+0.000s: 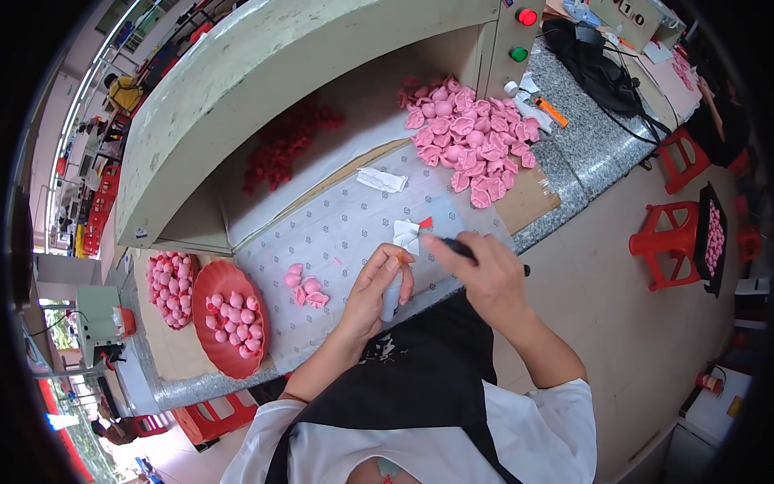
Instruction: Assembling small pink plastic toy parts by applying glue from a bottle.
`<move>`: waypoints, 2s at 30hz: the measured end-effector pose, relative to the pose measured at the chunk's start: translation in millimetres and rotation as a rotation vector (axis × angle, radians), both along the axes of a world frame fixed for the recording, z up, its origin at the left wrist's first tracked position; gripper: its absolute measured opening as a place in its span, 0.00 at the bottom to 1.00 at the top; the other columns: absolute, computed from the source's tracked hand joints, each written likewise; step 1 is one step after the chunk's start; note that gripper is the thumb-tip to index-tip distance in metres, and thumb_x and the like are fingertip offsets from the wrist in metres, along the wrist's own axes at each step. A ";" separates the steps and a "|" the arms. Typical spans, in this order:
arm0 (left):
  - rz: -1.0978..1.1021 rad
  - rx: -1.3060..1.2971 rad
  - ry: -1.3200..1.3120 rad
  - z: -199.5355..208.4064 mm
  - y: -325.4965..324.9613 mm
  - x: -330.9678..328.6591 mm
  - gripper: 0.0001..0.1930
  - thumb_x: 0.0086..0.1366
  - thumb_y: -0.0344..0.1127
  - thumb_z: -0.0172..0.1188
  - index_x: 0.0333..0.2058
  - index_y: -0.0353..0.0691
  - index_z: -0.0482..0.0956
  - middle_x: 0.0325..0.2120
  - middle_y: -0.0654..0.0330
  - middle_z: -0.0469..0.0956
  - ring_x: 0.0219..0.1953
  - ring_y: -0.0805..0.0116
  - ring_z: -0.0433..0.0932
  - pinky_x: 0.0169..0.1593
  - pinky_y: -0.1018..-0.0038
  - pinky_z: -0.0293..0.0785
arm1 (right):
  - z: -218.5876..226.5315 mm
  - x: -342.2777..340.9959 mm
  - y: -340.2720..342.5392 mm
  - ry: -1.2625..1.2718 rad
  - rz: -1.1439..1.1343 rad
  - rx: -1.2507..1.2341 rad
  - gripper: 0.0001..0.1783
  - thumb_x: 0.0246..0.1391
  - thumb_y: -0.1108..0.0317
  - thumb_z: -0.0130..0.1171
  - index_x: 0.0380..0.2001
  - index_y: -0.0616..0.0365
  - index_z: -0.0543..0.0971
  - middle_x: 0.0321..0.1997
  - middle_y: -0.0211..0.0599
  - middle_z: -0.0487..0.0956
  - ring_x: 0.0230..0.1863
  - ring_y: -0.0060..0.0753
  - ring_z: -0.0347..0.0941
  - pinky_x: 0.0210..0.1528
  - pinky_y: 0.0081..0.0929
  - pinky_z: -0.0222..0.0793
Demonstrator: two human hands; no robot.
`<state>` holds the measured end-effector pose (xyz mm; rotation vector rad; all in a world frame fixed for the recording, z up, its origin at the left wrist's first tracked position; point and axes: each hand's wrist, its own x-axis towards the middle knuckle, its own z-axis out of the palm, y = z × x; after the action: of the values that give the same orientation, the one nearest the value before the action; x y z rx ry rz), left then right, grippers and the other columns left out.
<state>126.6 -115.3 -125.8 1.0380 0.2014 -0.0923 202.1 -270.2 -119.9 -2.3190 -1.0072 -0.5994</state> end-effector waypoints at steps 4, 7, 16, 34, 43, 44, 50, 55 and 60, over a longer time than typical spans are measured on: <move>-0.058 -0.066 -0.009 -6.5 5.6 -7.4 0.10 0.62 0.39 0.40 0.29 0.39 0.64 0.14 0.64 0.63 0.16 0.78 0.61 0.23 0.84 0.57 | 3.2 -7.2 2.5 -0.052 0.087 -0.109 0.29 0.30 0.79 0.49 0.41 0.41 0.73 0.25 0.30 0.67 0.21 0.28 0.63 0.21 0.21 0.61; -0.078 -0.138 0.064 -4.9 3.5 -10.8 0.10 0.61 0.39 0.41 0.28 0.39 0.64 0.14 0.63 0.64 0.16 0.77 0.63 0.22 0.84 0.59 | 4.8 -22.0 -4.0 -0.038 0.167 -0.077 0.26 0.31 0.78 0.49 0.39 0.43 0.74 0.24 0.32 0.68 0.22 0.30 0.65 0.20 0.21 0.62; -0.163 -0.131 0.035 -5.9 -2.4 -16.9 0.11 0.61 0.40 0.41 0.28 0.38 0.65 0.16 0.63 0.67 0.20 0.76 0.68 0.25 0.83 0.65 | 2.4 -25.2 -12.6 -0.004 0.027 -0.139 0.27 0.31 0.78 0.49 0.39 0.39 0.74 0.25 0.32 0.66 0.22 0.29 0.65 0.21 0.23 0.63; -0.026 -0.087 0.067 -13.2 12.8 -27.9 0.10 0.62 0.39 0.39 0.27 0.39 0.62 0.15 0.62 0.64 0.20 0.74 0.65 0.26 0.82 0.62 | -6.5 -31.3 16.0 -0.010 0.219 -0.074 0.26 0.31 0.79 0.48 0.38 0.42 0.75 0.25 0.32 0.68 0.23 0.30 0.66 0.21 0.22 0.62; -0.019 -0.156 0.049 -15.6 22.9 -30.1 0.10 0.61 0.39 0.42 0.26 0.39 0.61 0.15 0.61 0.65 0.18 0.72 0.65 0.25 0.80 0.62 | -17.3 -24.2 24.5 0.029 0.166 -0.027 0.27 0.30 0.79 0.49 0.39 0.42 0.74 0.25 0.32 0.67 0.23 0.31 0.66 0.22 0.23 0.63; 0.000 -0.157 0.060 -17.0 23.3 -30.5 0.10 0.61 0.39 0.42 0.26 0.39 0.62 0.15 0.61 0.65 0.19 0.72 0.66 0.26 0.80 0.63 | -18.6 -21.1 25.2 0.040 0.121 -0.002 0.27 0.30 0.78 0.49 0.39 0.42 0.74 0.25 0.32 0.67 0.23 0.30 0.66 0.22 0.23 0.63; 0.010 -0.140 0.082 -20.4 26.7 -29.7 0.12 0.61 0.41 0.41 0.26 0.39 0.64 0.18 0.61 0.67 0.23 0.71 0.68 0.31 0.79 0.64 | -26.3 -14.8 29.8 0.067 0.099 -0.016 0.26 0.31 0.77 0.49 0.39 0.43 0.74 0.26 0.33 0.68 0.22 0.31 0.66 0.23 0.23 0.63; 0.027 -0.122 0.131 -18.0 29.2 -30.9 0.13 0.61 0.42 0.40 0.26 0.39 0.64 0.18 0.62 0.66 0.23 0.72 0.67 0.31 0.79 0.63 | -24.8 -15.1 34.3 0.031 0.202 -0.016 0.25 0.33 0.78 0.48 0.39 0.44 0.74 0.26 0.33 0.68 0.22 0.30 0.66 0.22 0.23 0.63; 0.000 -0.164 0.112 -20.1 36.1 -32.0 0.11 0.61 0.41 0.40 0.28 0.40 0.63 0.16 0.63 0.62 0.19 0.73 0.63 0.26 0.80 0.60 | -28.9 -15.9 44.6 0.025 0.221 -0.088 0.24 0.33 0.78 0.48 0.39 0.47 0.74 0.27 0.33 0.69 0.25 0.32 0.68 0.24 0.23 0.64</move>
<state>94.5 -79.2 -145.8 0.8703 0.2909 -0.1650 186.2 -225.6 -148.9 -2.2428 -1.2798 -0.4442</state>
